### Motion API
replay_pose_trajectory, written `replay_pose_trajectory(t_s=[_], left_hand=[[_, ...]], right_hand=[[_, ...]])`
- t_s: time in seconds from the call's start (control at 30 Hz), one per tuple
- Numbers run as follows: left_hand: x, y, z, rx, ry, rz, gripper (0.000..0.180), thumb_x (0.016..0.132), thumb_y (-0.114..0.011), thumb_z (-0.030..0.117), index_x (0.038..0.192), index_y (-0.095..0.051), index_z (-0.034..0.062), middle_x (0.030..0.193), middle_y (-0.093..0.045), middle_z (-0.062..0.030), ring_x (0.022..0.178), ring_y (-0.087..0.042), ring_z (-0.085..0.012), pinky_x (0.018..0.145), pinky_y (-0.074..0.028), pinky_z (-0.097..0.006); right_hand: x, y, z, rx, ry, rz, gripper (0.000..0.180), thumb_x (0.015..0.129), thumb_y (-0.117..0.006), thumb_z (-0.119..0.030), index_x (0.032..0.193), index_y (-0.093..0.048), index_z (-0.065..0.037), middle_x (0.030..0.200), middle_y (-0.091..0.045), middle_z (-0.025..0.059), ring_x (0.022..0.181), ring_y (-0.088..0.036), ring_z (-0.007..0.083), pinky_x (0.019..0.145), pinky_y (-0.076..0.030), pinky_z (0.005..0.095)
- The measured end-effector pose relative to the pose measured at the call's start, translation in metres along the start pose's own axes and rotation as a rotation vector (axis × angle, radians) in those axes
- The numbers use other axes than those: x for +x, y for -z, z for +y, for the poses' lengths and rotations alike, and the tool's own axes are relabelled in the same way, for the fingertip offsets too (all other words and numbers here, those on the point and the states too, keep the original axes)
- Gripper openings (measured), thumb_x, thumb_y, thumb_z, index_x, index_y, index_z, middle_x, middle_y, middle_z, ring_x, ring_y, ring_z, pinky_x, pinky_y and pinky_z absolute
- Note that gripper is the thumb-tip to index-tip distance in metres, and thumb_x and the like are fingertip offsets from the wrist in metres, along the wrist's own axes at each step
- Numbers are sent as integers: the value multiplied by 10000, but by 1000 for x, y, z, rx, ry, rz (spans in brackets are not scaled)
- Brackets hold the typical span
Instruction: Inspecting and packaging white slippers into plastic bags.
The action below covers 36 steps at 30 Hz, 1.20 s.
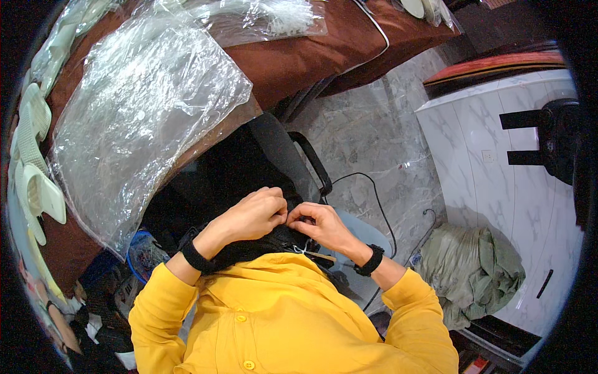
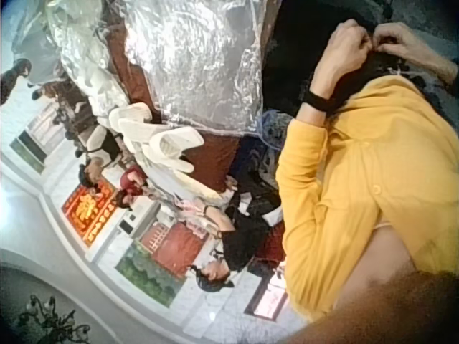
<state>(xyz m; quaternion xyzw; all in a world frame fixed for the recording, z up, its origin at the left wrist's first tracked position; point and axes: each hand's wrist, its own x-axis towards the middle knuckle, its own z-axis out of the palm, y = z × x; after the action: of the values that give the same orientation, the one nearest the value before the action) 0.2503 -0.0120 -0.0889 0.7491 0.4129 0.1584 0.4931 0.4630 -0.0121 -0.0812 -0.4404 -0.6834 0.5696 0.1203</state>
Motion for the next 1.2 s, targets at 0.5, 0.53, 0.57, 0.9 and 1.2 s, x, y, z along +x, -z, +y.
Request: replay_pose_trajectory(t_s=[0.5, 0.53, 0.57, 0.9, 1.2], left_hand=[[2, -1, -5, -1, 6, -23, 110, 813, -628, 118, 838, -634, 11, 912, -573, -146, 939, -562, -322, 824, -463, -394], [2, -1, -6, 17, -3, -33, 116, 825, -632, 128, 857, -619, 18, 913, -572, -136, 932, -560, -315, 823, -464, -382], [3, 0, -5, 17, -3, -33, 116, 825, -632, 128, 857, -619, 18, 913, -572, -136, 932, -560, -315, 823, -464, -382], [4, -1, -4, -12, 15, -27, 99, 800, -633, 101, 820, -645, 5, 915, -583, -140, 954, -560, -317, 829, -458, -396], [4, 1, -2, -7, 10, -34, 86, 790, -639, 94, 815, -645, 12, 902, -586, -132, 957, -559, -312, 828, -456, -393]], right_hand=[[1, 1, 5, 9, 63, -6, 98, 847, -647, -52, 934, -660, -8, 844, -651, 44, 725, -568, 108, 664, -462, 252], [0, 1, 4, 6, 52, -8, 102, 850, -647, -56, 939, -660, -8, 848, -652, 44, 729, -570, 108, 668, -464, 252], [0, 2, 3, 2, 41, -9, 105, 852, -647, -59, 943, -659, -8, 851, -653, 44, 734, -573, 108, 672, -465, 253], [-1, 3, 9, 53, -17, -40, 121, 873, -640, -94, 957, -665, -11, 866, -659, 38, 743, -570, 105, 687, -469, 252], [2, 5, 6, 98, -123, -117, 128, 892, -634, -102, 983, -661, -18, 895, -674, 28, 831, -601, 97, 761, -486, 249]])
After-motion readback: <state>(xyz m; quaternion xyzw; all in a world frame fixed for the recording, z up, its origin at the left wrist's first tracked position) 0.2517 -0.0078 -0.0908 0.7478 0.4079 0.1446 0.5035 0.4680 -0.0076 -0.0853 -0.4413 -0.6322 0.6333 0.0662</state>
